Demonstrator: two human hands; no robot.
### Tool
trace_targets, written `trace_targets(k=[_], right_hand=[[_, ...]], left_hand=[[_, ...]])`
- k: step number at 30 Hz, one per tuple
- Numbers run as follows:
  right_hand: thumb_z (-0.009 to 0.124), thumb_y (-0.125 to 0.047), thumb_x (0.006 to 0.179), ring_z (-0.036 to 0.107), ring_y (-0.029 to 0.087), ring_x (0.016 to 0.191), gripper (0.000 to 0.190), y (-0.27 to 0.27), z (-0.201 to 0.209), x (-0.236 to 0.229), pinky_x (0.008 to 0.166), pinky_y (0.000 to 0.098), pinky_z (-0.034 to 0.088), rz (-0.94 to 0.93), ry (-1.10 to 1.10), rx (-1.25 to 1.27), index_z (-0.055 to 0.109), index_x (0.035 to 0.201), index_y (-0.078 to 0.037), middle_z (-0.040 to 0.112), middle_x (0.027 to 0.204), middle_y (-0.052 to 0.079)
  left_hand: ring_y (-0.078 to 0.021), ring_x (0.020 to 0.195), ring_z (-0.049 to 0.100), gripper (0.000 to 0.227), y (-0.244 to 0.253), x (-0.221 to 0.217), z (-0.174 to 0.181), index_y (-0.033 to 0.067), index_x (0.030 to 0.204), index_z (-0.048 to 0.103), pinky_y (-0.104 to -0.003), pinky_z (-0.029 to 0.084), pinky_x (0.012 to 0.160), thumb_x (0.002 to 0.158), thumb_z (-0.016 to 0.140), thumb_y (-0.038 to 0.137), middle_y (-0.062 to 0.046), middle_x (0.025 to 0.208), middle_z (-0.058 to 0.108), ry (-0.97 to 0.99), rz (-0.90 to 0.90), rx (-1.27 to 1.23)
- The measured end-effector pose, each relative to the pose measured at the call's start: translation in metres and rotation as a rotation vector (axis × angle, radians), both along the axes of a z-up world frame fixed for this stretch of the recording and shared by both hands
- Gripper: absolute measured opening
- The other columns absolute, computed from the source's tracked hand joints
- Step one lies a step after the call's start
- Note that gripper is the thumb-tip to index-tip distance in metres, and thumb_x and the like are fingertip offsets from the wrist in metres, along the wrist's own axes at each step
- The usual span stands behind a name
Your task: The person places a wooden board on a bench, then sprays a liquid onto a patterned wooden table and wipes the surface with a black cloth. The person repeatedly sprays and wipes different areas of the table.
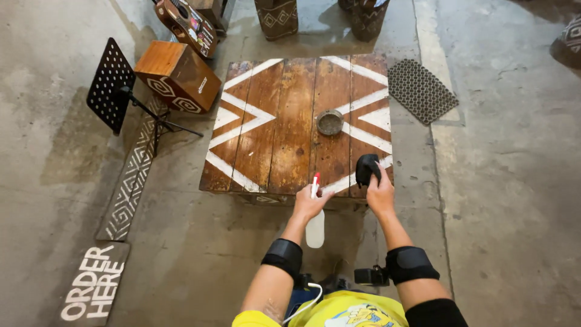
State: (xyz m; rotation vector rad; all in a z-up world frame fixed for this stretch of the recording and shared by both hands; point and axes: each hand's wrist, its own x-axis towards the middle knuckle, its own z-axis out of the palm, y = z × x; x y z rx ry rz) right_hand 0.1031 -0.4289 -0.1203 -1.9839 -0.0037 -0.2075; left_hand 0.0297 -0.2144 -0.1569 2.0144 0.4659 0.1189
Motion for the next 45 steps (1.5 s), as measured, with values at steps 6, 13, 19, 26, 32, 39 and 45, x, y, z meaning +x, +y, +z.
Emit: trace_targets(k=[6,13,19,26,32,39,45], right_hand=[[0.054,-0.020,0.102,0.061,0.040,0.126,0.042,0.000,-0.010,-0.008,0.104,0.0439,0.047,0.025,0.050,-0.029,0.059,0.142,-0.007,0.067,0.132,0.024],[0.055,-0.022,0.102,0.064,0.039,0.123,0.041,0.015,-0.016,-0.020,0.102,0.0433,0.049,0.045,0.067,-0.032,0.059,0.141,-0.008,0.068,0.127,0.024],[0.053,-0.022,0.103,0.065,0.038,0.123,0.040,0.036,-0.004,-0.027,0.102,0.0423,0.050,0.048,0.050,-0.023,0.060,0.141,-0.010,0.069,0.127,0.023],[0.052,-0.022,0.103,0.061,0.038,0.127,0.041,0.076,0.009,-0.038,0.103,0.0435,0.048,0.055,0.064,-0.052,0.058,0.142,-0.010,0.067,0.132,0.021],[0.053,-0.020,0.102,0.062,0.038,0.126,0.041,0.108,-0.013,-0.038,0.104,0.0435,0.049,0.042,0.079,-0.065,0.059,0.141,-0.011,0.067,0.131,0.021],[0.054,-0.014,0.099,0.062,0.042,0.124,0.045,0.116,-0.031,-0.009,0.103,0.0453,0.049,0.070,-0.042,-0.142,0.057,0.143,-0.007,0.066,0.130,0.026],[0.049,-0.013,0.096,0.045,0.050,0.138,0.070,0.120,-0.032,0.057,0.113,0.0530,0.041,0.085,-0.128,-0.227,0.026,0.161,-0.001,0.046,0.151,0.034]], left_hand=[[-0.0181,0.069,0.063,0.053,0.006,-0.024,0.017,0.0053,0.080,0.066,-0.036,0.056,0.067,0.068,0.089,0.051,-0.008,0.076,0.069,0.186,-0.082,-0.032],[-0.0300,0.071,0.067,0.062,0.013,-0.044,0.012,0.0039,0.076,0.069,-0.041,0.055,0.069,0.067,0.088,0.063,-0.013,0.075,0.070,0.211,-0.098,0.225],[-0.0338,0.075,0.069,0.060,0.041,-0.053,0.025,0.0059,0.082,0.072,-0.044,0.055,0.073,0.069,0.085,0.063,-0.015,0.079,0.072,0.305,-0.234,0.258],[-0.0188,0.077,0.066,0.055,0.086,-0.050,0.064,0.0042,0.096,0.067,-0.037,0.055,0.071,0.073,0.088,0.050,-0.008,0.084,0.070,-0.018,-0.184,-0.003],[-0.0147,0.063,0.055,0.046,0.112,-0.046,0.121,0.0055,0.098,0.064,-0.034,0.048,0.059,0.081,0.085,0.043,-0.006,0.071,0.061,-0.187,-0.094,-0.068],[-0.0248,0.061,0.060,0.038,0.127,-0.019,0.125,0.0061,0.095,0.064,-0.039,0.048,0.059,0.084,0.085,0.036,-0.010,0.068,0.063,-0.353,-0.003,0.064],[-0.0256,0.068,0.071,0.037,0.129,0.013,0.123,0.0049,0.093,0.062,-0.039,0.054,0.062,0.084,0.083,0.034,-0.011,0.075,0.071,-0.347,0.081,-0.004]])
